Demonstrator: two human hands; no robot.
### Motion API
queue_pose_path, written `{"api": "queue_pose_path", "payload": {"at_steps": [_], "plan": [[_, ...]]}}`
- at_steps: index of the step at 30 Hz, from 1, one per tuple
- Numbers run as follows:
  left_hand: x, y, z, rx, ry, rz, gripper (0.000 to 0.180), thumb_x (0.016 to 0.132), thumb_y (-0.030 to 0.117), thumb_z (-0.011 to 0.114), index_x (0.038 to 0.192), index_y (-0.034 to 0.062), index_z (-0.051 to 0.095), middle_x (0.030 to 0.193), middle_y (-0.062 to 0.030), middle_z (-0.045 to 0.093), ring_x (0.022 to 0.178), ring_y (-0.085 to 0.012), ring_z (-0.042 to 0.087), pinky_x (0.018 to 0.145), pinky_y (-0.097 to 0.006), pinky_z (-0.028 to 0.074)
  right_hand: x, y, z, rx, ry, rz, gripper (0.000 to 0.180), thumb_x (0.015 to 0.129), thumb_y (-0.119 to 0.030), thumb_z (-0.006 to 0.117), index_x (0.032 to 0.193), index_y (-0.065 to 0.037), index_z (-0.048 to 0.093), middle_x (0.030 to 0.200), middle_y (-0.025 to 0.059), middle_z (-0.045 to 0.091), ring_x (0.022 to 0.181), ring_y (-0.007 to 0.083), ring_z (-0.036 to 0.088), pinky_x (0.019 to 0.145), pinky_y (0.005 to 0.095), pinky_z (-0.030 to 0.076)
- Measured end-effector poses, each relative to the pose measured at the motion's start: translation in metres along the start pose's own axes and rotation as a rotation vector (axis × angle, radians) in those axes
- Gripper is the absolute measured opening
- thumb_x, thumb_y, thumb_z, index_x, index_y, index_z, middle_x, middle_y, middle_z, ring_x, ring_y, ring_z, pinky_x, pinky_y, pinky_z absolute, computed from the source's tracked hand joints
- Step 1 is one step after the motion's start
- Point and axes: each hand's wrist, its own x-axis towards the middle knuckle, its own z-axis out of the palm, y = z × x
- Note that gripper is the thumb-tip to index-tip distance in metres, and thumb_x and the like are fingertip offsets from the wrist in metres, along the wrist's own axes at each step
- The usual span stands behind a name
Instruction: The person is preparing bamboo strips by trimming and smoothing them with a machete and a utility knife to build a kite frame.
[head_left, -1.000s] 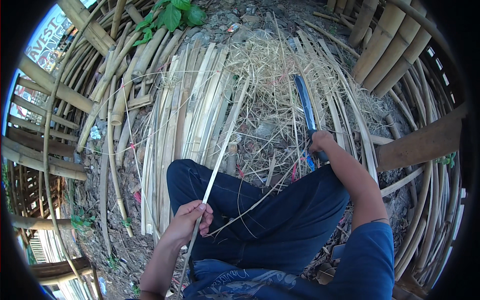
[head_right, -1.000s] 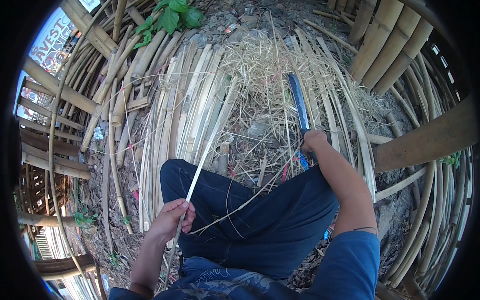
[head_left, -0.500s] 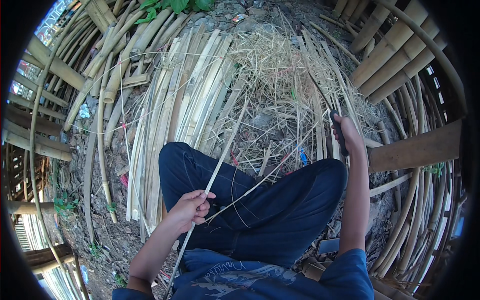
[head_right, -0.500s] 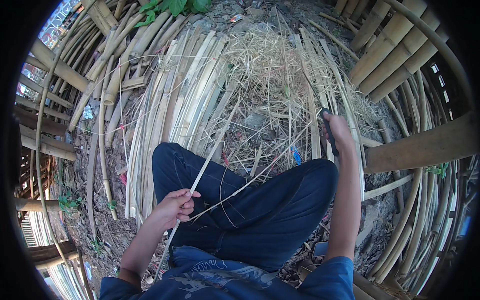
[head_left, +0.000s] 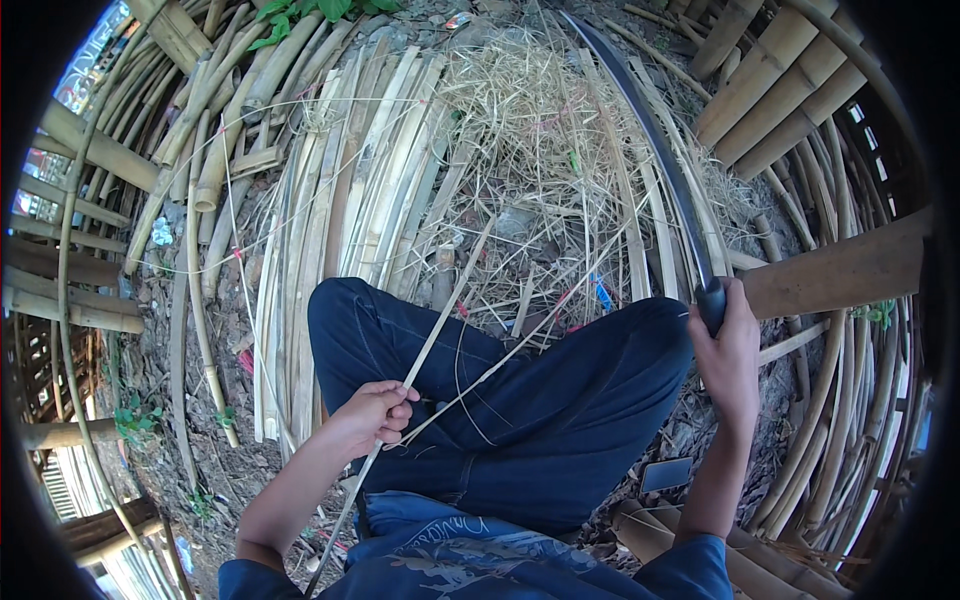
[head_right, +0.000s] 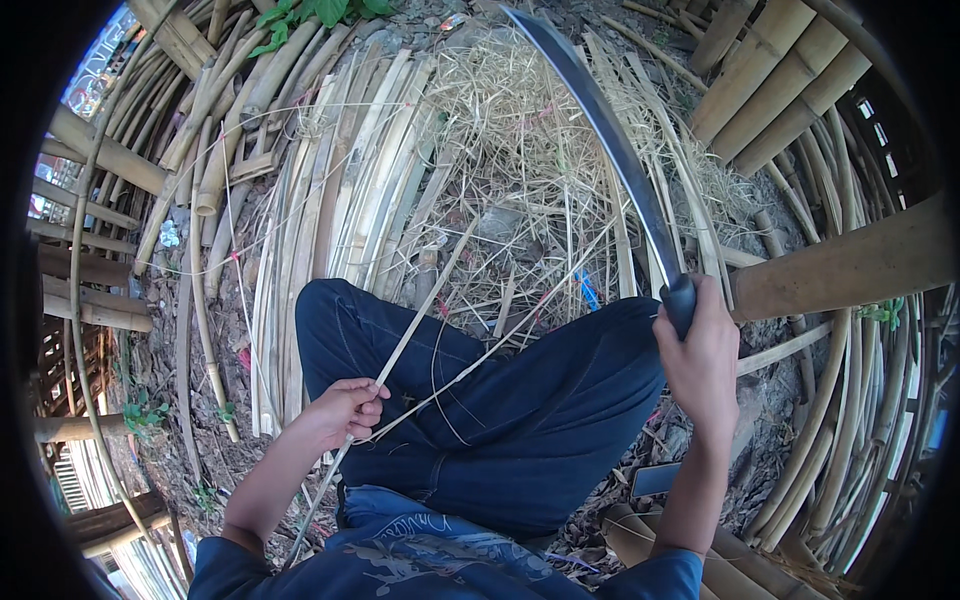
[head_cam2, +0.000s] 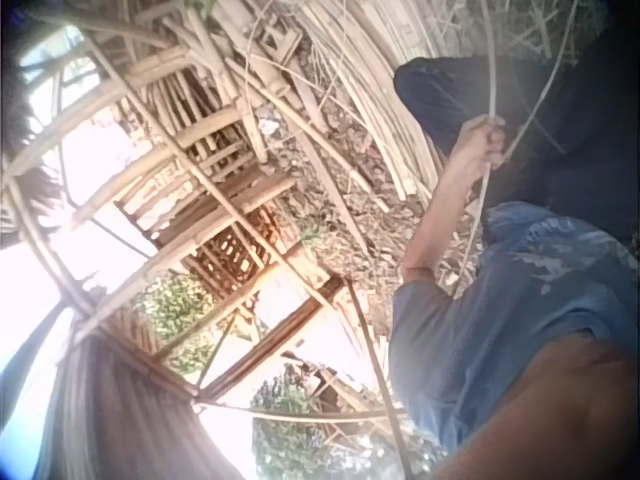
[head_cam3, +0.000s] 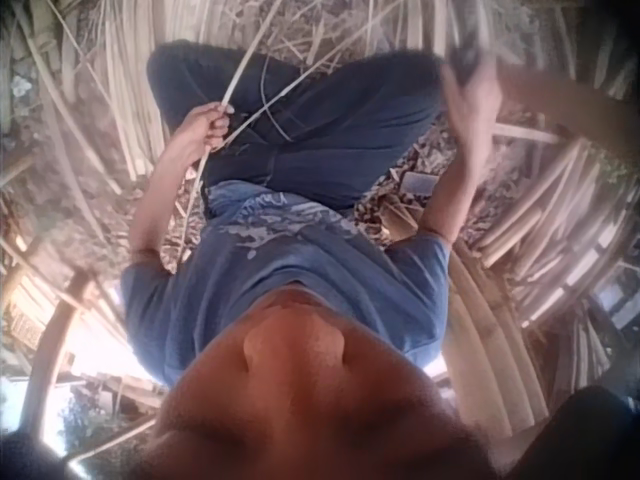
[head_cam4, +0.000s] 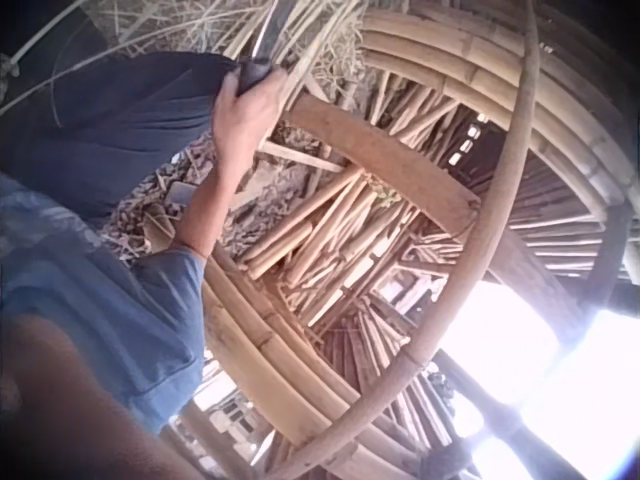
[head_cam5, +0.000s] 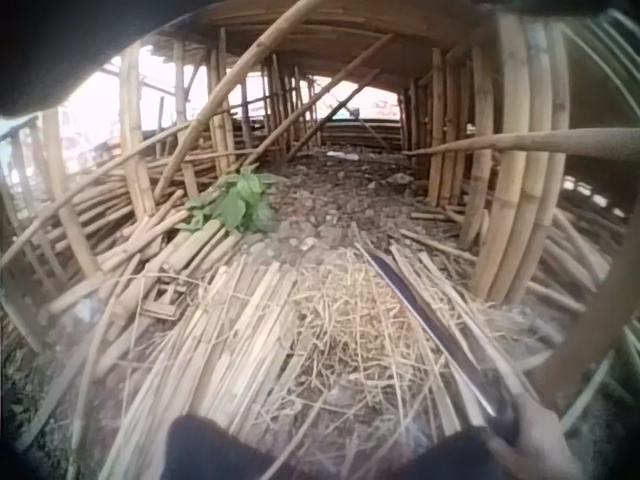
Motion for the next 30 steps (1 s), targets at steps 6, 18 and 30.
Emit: {"api": "queue_pose_path", "payload": {"at_steps": [6,18,30], "plan": [[-0.028,0.000,0.025,0.029,0.058,0.092,0.023,0.105,0.021,0.039,0.098,0.0046,0.053,0.062,0.0043,0.032,0.047,-0.0043,0.024,0.040,-0.022,0.018,-0.026,-0.046,0.071,0.028,-0.380,-0.284,0.055,0.085,-0.051,0.066,0.093,0.003,0.060,0.064,0.0175,0.063,0.054,0.0342,0.064,0.049,0.0406,0.050],[-0.079,-0.037,0.047,0.144,0.035,0.371,0.030,0.106,0.024,0.035,0.084,0.0063,0.044,0.058,0.0040,0.029,0.043,-0.0033,0.025,0.038,-0.023,0.019,-0.015,-0.071,0.084,0.020,-0.374,-0.473,0.055,0.089,-0.052,0.060,0.072,0.000,0.055,0.051,0.0164,0.057,0.045,0.0340,0.060,0.044,0.0414,0.049],[-0.093,-0.048,0.054,0.171,-0.015,0.377,0.035,0.106,0.033,0.035,0.084,0.0078,0.043,0.059,0.0022,0.028,0.044,-0.0046,0.023,0.039,-0.023,0.019,0.000,-0.067,0.071,-0.037,-0.201,-0.729,0.053,0.086,-0.053,0.063,0.070,-0.003,0.053,0.052,0.0132,0.057,0.042,0.0285,0.058,0.041,0.0375,0.046]]}}
